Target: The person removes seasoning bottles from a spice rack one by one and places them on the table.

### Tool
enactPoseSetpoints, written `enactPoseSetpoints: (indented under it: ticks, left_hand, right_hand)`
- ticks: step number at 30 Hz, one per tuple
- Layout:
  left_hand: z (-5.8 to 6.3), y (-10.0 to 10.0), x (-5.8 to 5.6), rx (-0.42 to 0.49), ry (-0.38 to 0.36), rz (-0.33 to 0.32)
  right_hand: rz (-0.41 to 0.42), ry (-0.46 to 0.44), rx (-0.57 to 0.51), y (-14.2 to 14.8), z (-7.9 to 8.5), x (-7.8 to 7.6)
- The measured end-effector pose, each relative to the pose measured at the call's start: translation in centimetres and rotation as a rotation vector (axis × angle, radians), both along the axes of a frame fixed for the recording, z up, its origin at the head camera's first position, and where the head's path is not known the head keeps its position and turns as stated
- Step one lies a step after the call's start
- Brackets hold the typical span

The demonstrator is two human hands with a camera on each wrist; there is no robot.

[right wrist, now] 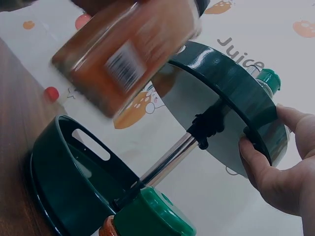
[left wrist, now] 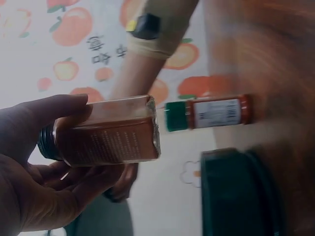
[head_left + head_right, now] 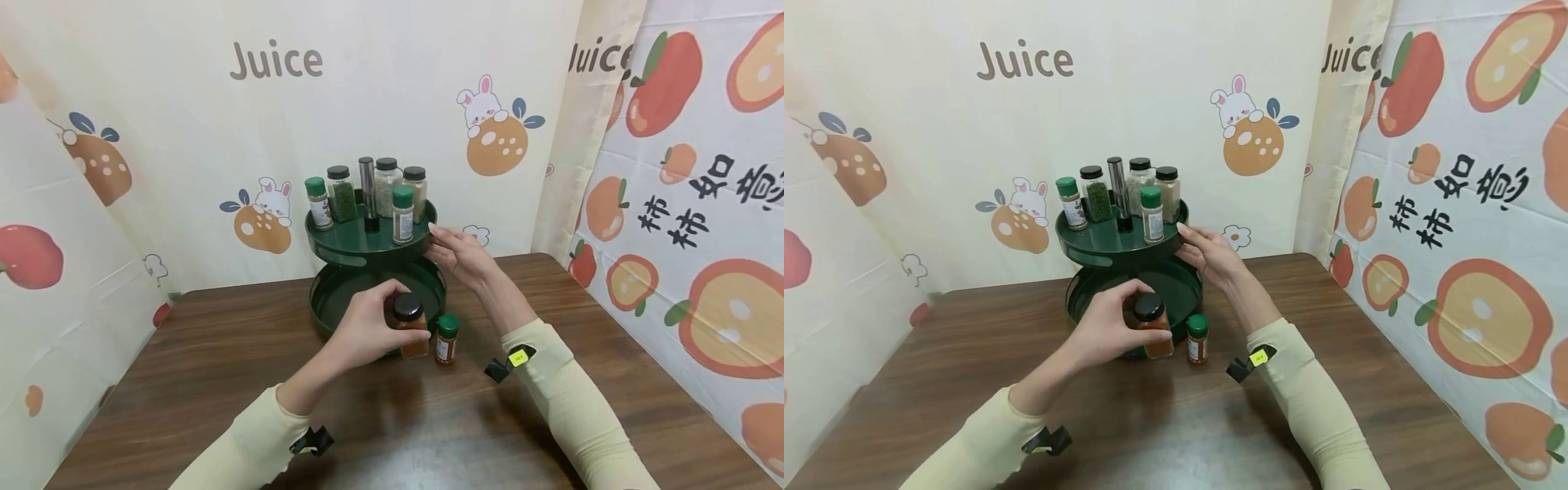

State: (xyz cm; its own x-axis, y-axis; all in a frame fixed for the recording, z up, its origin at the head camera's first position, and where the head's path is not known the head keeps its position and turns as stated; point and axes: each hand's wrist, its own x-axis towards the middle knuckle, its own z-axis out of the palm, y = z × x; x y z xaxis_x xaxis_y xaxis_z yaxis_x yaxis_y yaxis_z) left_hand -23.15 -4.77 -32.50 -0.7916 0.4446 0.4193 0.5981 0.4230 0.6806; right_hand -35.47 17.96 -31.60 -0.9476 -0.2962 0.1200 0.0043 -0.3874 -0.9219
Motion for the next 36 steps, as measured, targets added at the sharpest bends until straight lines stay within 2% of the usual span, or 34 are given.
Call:
enactPoseSetpoints:
  ticks: [8, 13, 21, 36]
  left_hand:
    - [-3.0, 1.2, -1.2, -0.111, -0.049, -0.004]
    - [-4.3, 1.7, -1.6, -0.139, -0.072, -0.004]
    - [-5.4, 2.4, -1.8, -0.192, -0.042, -0.003]
    - [-6.5, 3.0, -2.0, -0.259, -0.044, 0.033]
  right_hand:
    - [0.001, 0.004, -0.004, -0.2, 0.0, 0.0]
    - [0.009, 0.004, -0.005, -0.2, 0.1, 0.0]
    - [-0.002, 0.003, 0.010, 0.0, 0.1, 0.2]
    - [0.008, -0.003, -0.010, 0.0, 0.2, 0.3]
